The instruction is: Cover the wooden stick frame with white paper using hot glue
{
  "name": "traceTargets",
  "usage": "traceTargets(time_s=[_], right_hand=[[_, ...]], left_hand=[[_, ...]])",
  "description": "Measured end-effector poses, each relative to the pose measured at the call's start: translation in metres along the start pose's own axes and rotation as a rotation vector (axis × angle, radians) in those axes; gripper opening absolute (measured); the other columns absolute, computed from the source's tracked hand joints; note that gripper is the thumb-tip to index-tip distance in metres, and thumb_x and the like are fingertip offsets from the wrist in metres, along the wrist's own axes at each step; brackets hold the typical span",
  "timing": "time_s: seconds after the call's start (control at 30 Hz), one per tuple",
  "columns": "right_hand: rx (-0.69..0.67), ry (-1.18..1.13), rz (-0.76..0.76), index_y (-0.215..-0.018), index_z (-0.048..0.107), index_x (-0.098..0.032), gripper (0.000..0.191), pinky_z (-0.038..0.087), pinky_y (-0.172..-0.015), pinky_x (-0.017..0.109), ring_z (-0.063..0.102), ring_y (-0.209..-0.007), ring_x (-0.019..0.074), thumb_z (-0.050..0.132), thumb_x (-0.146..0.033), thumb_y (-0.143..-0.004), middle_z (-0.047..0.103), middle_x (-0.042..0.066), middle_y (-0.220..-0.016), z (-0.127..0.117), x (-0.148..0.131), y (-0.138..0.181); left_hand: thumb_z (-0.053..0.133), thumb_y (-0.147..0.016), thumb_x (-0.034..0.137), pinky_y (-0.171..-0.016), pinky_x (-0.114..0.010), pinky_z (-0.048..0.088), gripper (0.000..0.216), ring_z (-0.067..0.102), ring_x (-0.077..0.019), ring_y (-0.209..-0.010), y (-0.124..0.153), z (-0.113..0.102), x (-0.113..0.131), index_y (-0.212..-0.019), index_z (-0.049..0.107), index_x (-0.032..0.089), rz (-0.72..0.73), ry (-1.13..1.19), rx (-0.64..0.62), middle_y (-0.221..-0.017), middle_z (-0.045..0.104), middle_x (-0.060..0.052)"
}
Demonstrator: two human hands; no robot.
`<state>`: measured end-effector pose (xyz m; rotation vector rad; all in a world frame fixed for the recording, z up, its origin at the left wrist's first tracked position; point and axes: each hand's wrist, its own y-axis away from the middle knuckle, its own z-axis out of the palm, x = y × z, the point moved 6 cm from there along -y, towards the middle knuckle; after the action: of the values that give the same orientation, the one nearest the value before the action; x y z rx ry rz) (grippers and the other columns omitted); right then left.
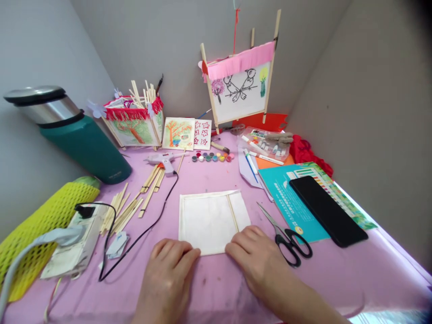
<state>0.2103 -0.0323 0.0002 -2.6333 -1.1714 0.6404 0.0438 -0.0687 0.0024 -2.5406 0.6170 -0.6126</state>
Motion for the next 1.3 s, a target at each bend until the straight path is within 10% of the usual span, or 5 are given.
traceTargets(time_s=[0.3,0.47,0.67,0.93,1.3], right_hand=[[0.056,-0.019,0.035,-0.082,0.059,-0.015,0.023,0.036,-0.076,0.037,0.045,-0.079,0.0212,0.042,0.0,-0.086,0.056,0.007,-0.08,0.003,-0.002,0.001],[0.128,-0.097,-0.002,-0.098,0.061,-0.016,0.023,0.041,-0.081,0.034,0.052,-0.089,0.0197,0.043,-0.004,-0.091,0.062,0.007,-0.096,-0.015,0.003,0.009],[0.26,0.308,0.22,-0.095,0.065,-0.015,0.026,0.045,-0.083,0.04,0.059,-0.09,0.025,0.042,-0.028,-0.095,0.066,0.01,-0.098,-0.048,0.054,0.063],[0.121,0.414,0.505,-0.097,0.067,-0.018,0.045,0.049,-0.078,0.044,0.062,-0.087,0.0284,0.032,-0.046,-0.094,0.069,0.011,-0.094,-0.049,0.075,0.092],[0.089,0.274,0.608,-0.093,0.059,-0.022,0.022,0.046,-0.057,0.034,0.065,-0.074,0.0243,0.044,-0.038,-0.089,0.068,0.007,-0.095,-0.055,0.072,0.086]], left_hand=[[0.053,-0.085,0.003,-0.083,-0.039,0.043,0.023,0.053,-0.017,-0.079,-0.006,-0.002,0.0,-0.095,0.066,0.019,-0.008,0.023,0.022,-0.081,0.061,-0.004],[0.052,-0.09,0.013,-0.085,-0.028,0.049,0.023,0.059,-0.0148,-0.097,0.004,-0.021,-0.016,-0.105,0.064,0.024,-0.245,0.197,0.047,-0.102,0.063,-0.003],[0.049,-0.091,0.017,-0.086,-0.027,0.049,0.02,0.06,-0.0151,-0.097,0.018,-0.038,-0.03,-0.104,0.064,0.022,-0.354,0.081,0.09,-0.102,0.065,-0.004],[0.044,-0.089,0.011,-0.094,-0.036,0.047,0.03,0.056,-0.0233,-0.112,-0.069,-0.006,-0.035,-0.113,0.061,0.015,-0.294,-0.387,-0.391,-0.121,0.061,-0.011],[0.037,-0.082,0.003,-0.076,-0.038,0.047,0.033,0.063,-0.0274,-0.092,-0.114,0.012,-0.049,-0.096,0.065,0.012,-0.284,-0.579,-0.47,-0.094,0.065,-0.016]])
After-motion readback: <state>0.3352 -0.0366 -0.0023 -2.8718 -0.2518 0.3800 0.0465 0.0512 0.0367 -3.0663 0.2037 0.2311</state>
